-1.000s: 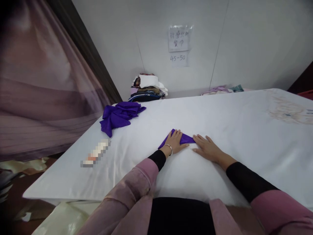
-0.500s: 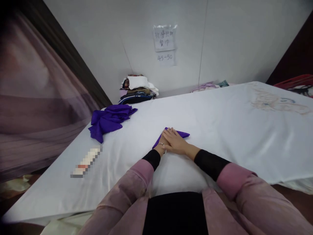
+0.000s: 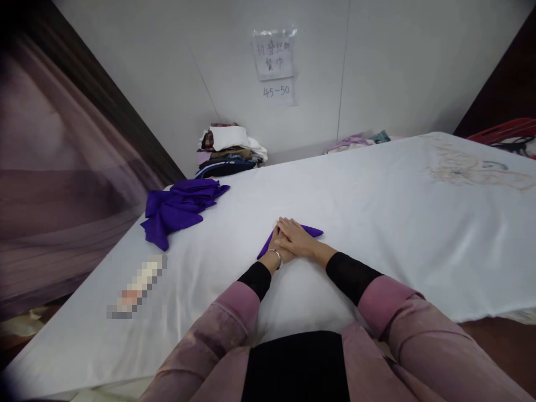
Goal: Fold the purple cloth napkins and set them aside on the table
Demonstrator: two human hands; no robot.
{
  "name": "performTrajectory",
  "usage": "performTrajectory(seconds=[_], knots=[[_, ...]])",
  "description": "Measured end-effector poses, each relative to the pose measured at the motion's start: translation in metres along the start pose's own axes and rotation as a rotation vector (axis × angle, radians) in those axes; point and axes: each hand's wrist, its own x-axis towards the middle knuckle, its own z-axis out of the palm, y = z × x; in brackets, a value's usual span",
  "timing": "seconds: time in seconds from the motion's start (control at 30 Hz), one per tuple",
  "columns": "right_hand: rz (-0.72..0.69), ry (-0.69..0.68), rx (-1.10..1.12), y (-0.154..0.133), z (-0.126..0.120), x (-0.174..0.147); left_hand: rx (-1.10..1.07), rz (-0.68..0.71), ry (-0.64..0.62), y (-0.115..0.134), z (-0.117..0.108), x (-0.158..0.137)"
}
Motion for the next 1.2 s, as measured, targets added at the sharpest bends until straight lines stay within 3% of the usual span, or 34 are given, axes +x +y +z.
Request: performTrajectory(seconds=[0.2,0.57,0.8,1.2], knots=[[0.135,0.014,-0.039,0.010,-0.001,-0.010,-0.056,-0.010,-0.050,0.001,-0.001,0.001],[0.148,0.021,-0.251,0.037,0.002,-0.028,-0.156,-0.003,-0.081,-0.012,-0.013,-0.005],[0.195,-0.020,-0.232,0.032,-0.002,-0.026,-0.139,-0.092,-0.012,-0.024,-0.009,-0.024],[0.181,-0.021,-0.241,0.038,0.002,-0.025,-0.117,-0.263,-0.076,-0.051,-0.011,-0.075]])
